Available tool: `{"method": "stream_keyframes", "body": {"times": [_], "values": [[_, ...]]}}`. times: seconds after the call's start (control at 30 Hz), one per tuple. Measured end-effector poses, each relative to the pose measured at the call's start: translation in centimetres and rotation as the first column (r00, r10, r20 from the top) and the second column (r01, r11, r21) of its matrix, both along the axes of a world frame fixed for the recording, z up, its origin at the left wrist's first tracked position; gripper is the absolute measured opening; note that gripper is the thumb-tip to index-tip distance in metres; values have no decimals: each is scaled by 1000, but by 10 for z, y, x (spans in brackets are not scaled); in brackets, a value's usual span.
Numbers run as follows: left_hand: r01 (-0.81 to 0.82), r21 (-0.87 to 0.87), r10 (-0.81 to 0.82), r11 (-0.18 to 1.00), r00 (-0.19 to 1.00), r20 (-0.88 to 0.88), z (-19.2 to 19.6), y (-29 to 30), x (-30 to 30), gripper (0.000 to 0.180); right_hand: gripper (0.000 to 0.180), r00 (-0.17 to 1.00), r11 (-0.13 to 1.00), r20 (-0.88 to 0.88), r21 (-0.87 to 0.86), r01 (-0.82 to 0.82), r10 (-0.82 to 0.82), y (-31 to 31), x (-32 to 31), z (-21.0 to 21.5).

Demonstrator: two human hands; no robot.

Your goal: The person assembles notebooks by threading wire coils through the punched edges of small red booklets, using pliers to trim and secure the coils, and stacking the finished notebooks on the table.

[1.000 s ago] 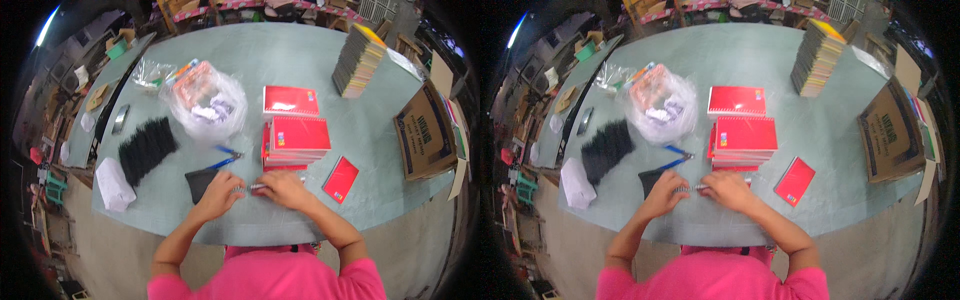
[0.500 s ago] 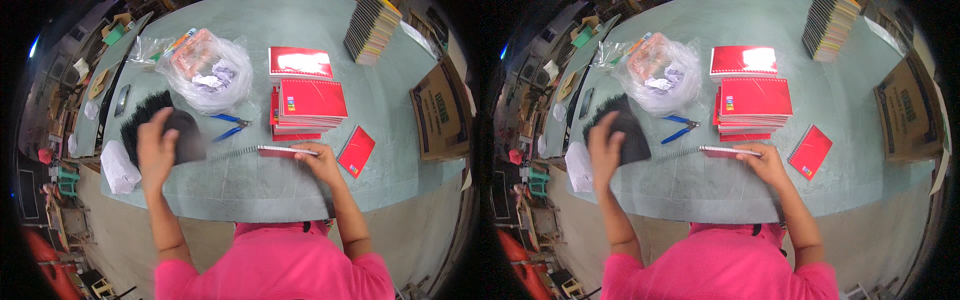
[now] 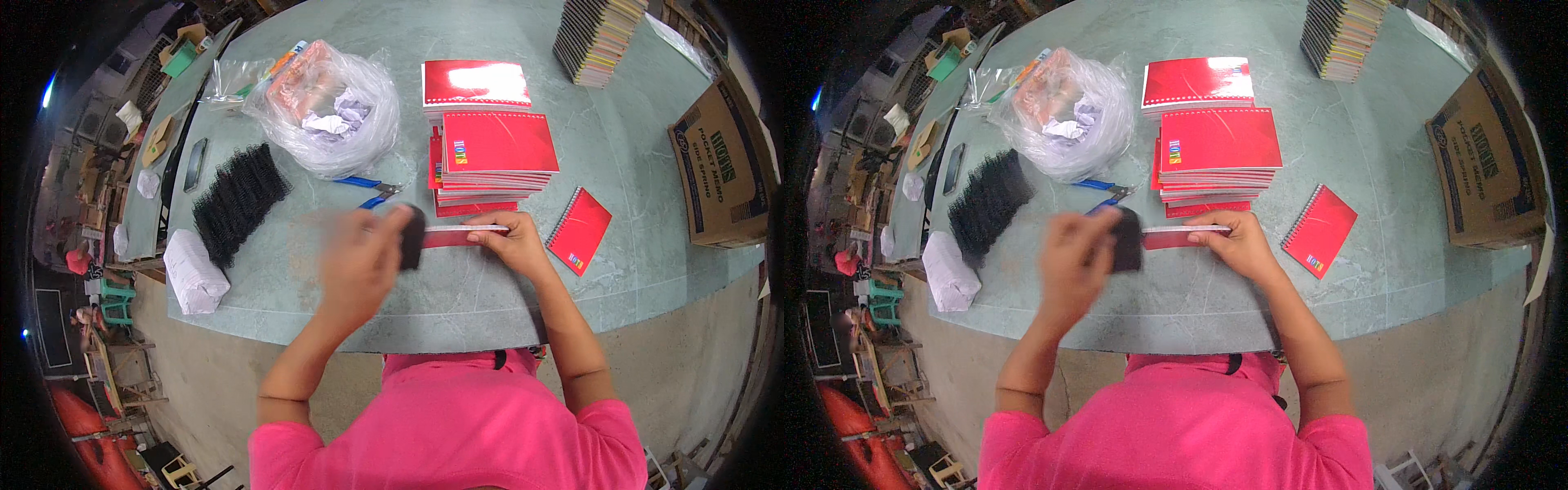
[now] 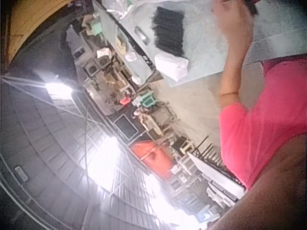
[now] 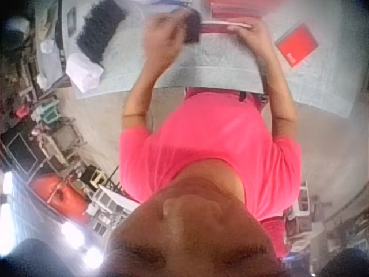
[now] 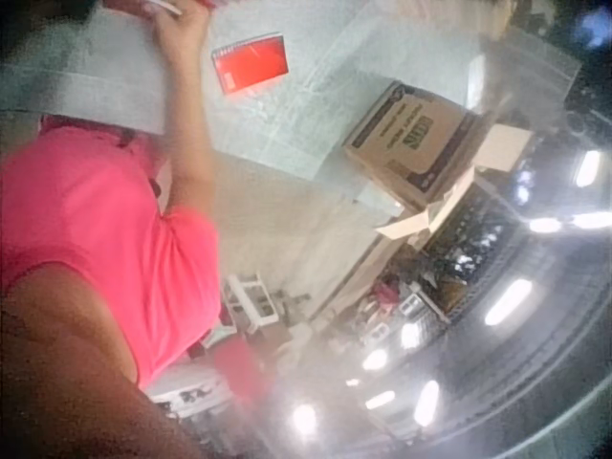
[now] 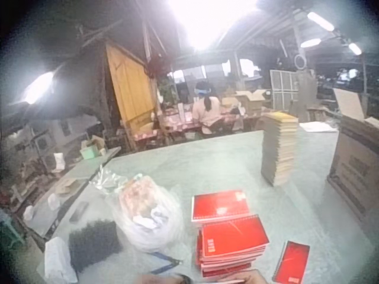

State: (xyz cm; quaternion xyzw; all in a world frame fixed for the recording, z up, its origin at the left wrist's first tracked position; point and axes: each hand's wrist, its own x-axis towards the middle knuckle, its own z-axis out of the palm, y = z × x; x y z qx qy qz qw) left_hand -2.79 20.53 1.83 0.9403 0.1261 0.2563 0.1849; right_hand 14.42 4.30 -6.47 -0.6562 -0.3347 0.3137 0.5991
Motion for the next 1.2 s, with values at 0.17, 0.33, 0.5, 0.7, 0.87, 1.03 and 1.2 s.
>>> {"method": "stream_keyframes", "body": {"times": [0.17, 0.33, 0.5, 0.7, 0.87, 1.03, 1.2], "values": [[16, -72, -12, 997, 998, 60, 7, -3, 6, 36, 19, 1000, 998, -27, 60, 1, 0, -1, 0, -13], [172, -124, -192, 977, 967, -166, -26, -9, 8, 37, 20, 992, 994, -121, 105, -19, 31, 1, -7, -19], [-105, -119, 124, 987, 978, 166, 15, 7, 18, 38, 22, 998, 994, -22, 100, 54, -52, 12, 23, -34], [-137, -54, 146, 989, 943, 299, 40, 18, 23, 34, 21, 993, 988, -76, 112, 103, -95, 16, 21, -36], [100, -9, -100, 995, 982, -160, -22, -11, 19, 32, 18, 999, 993, -36, 120, 9, -5, 12, 13, -23], [-66, -103, 83, 993, 981, 172, -4, -5, 19, 34, 18, 997, 995, -74, 96, -23, 30, 4, -2, -27], [142, -34, -141, 989, 990, 22, -21, -11, 20, 29, 19, 994, 988, -77, 135, -70, 81, 8, 0, -24]]}}
